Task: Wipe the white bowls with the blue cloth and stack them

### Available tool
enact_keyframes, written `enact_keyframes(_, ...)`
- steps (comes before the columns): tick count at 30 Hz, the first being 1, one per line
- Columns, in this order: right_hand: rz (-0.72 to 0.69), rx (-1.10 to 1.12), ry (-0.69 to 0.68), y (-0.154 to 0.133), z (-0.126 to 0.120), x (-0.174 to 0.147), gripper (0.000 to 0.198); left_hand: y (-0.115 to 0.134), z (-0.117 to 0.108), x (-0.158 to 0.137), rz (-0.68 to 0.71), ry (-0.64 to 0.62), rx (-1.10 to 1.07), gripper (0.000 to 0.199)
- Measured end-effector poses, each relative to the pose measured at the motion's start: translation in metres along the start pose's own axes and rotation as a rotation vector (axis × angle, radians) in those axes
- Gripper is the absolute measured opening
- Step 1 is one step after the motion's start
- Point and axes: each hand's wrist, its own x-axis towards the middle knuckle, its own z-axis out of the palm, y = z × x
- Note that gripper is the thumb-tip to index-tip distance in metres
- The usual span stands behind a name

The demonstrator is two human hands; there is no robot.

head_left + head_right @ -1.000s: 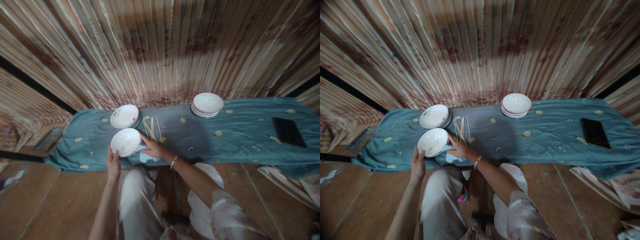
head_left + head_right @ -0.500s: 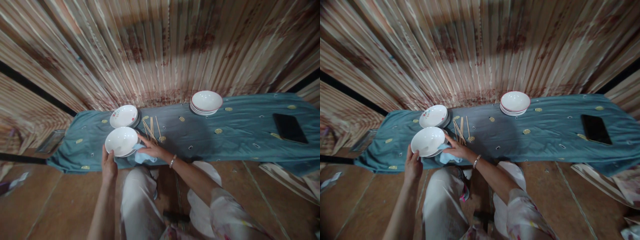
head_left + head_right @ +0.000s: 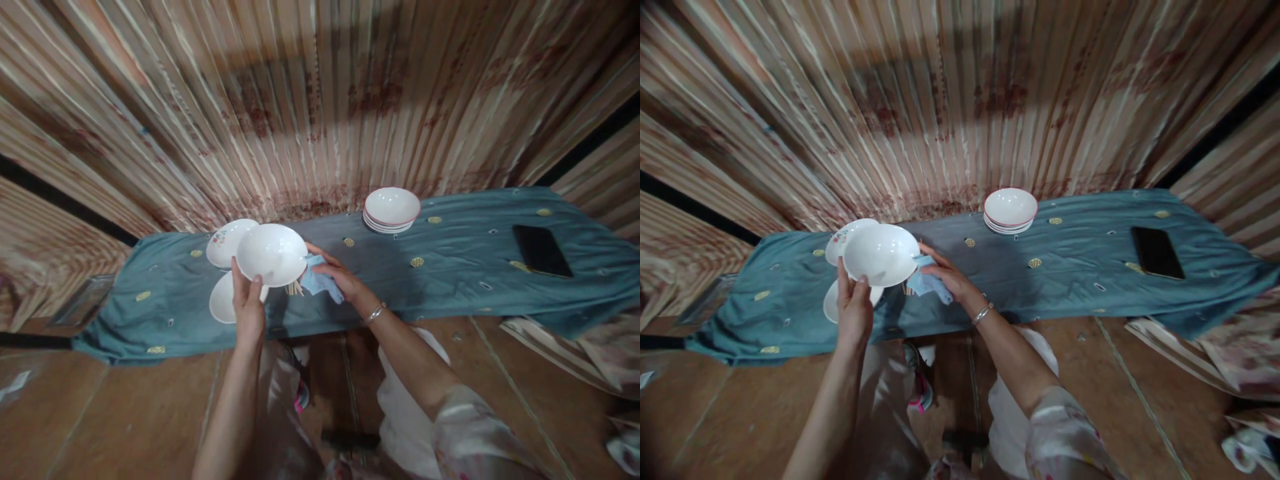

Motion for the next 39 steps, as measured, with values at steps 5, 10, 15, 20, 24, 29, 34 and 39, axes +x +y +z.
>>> enact_keyframes(5, 0.060, 0.161, 0.211, -0.002, -0.048, -0.001, 0.061, -0.023, 0.060, 0.013, -0.325, -0.138, -0.193, 0.091)
enact_keyframes(10, 0.135, 0.174, 0.324, 0.009, -0.074, -0.002, 0.060, -0.041, 0.085, 0.014, -0.474, -0.196, -0.281, 0.086)
enact_keyframes(15, 0.184, 0.165, 0.312, 0.024, -0.081, -0.005, 0.055, -0.053, 0.080, 0.014, -0.462, -0.236, -0.289, 0.088)
enact_keyframes(20, 0.233, 0.168, 0.255, 0.028, -0.085, -0.007, 0.050, -0.052, 0.075, 0.016, -0.470, -0.209, -0.301, 0.090)
enact_keyframes(24, 0.284, -0.018, 0.211, 0.023, -0.099, -0.009, 0.039, -0.049, 0.074, 0.014, -0.484, -0.239, -0.286, 0.093)
enact_keyframes(29, 0.028, -0.197, 0.379, 0.013, -0.115, -0.011, 0.042, -0.053, 0.079, 0.009, -0.526, -0.325, -0.262, 0.090)
enact_keyframes(34, -0.008, -0.153, 0.337, 0.011, -0.111, -0.004, 0.046, -0.057, 0.084, 0.006, -0.509, -0.399, -0.237, 0.087)
enact_keyframes(39, -0.193, -0.565, 0.326, 0.021, -0.103, 0.004, 0.061, -0.063, 0.084, 0.008, -0.498, -0.413, -0.201, 0.092)
